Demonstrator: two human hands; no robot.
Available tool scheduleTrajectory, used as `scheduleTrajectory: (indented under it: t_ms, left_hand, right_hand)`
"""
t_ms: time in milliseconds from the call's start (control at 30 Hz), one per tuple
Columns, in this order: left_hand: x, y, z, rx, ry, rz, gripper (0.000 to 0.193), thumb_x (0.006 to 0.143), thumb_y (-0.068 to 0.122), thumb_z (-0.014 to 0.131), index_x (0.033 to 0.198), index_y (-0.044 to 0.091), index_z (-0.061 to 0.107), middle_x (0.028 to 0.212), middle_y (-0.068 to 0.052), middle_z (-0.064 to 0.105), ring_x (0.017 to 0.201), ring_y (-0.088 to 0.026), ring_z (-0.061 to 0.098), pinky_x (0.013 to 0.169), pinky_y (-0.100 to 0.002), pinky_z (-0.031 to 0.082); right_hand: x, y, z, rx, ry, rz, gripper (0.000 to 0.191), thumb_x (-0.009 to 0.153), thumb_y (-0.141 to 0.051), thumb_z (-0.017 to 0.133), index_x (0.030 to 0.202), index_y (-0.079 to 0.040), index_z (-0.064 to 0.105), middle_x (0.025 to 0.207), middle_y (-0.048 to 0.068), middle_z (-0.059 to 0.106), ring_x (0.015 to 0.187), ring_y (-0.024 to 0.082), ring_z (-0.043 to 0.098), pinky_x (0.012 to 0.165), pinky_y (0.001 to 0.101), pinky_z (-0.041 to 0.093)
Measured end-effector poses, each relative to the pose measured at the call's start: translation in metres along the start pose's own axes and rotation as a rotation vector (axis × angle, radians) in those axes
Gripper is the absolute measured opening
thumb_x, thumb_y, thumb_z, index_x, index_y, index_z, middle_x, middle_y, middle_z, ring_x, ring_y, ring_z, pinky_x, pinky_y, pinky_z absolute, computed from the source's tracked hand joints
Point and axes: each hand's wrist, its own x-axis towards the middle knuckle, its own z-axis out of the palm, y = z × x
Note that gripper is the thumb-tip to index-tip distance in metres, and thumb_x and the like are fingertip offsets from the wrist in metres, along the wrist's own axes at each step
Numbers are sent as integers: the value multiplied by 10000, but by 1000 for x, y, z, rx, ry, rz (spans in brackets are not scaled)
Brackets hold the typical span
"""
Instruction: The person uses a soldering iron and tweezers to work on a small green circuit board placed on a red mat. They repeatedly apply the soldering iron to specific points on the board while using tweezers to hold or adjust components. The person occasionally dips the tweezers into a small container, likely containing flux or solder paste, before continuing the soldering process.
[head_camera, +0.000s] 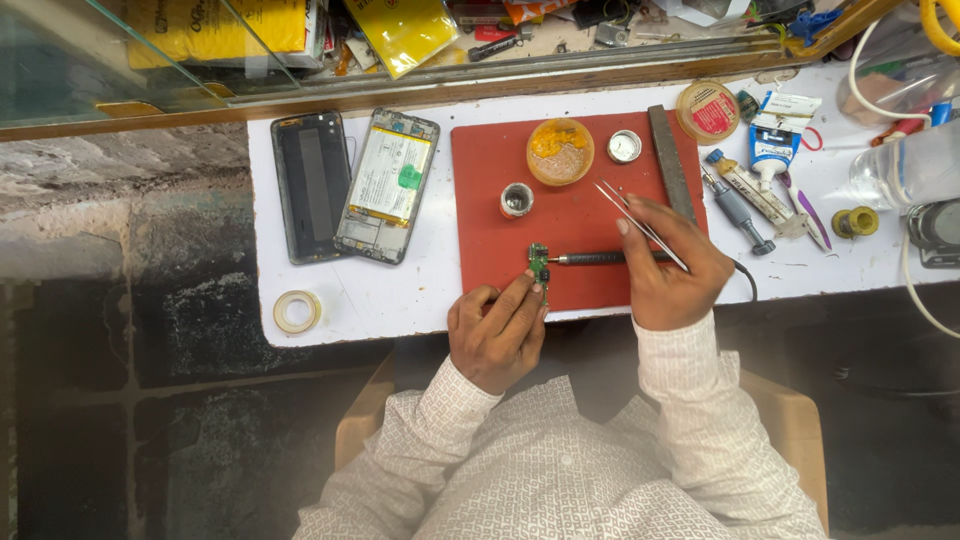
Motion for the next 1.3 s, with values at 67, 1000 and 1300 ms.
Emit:
scheduleTrajectory:
  t_ms: [67,1000,1300]
  left_hand:
    - [1,0,1,-3,-2,0,198,895,160,791,1078,87,792,1215,29,736,945,-180,531,858,-305,459]
    - [-1,1,1,-6,-5,-12,216,894,172,794,1097,99,784,1202,26,737,951,-187,526,862,-312,459]
    - [2,1,-2,-24,-18,-12,222,891,161,797,1101,91,780,1218,12,727,963,-196,525,870,-320,458]
  right_hand:
    - [3,0,1,21,-34,72,203,968,47,770,1167,46,733,1115,166,768,1011,190,744,899,289,587]
    - [-30,-11,-28,332,63,234,203,978,-46,738,1137,72,692,977,145,750,914,189,762,853,270,628]
    - [-73,7,-41,408,8,434,158,986,-42,705,1046,103,684,891,177,716,770,211,728,731,321,631]
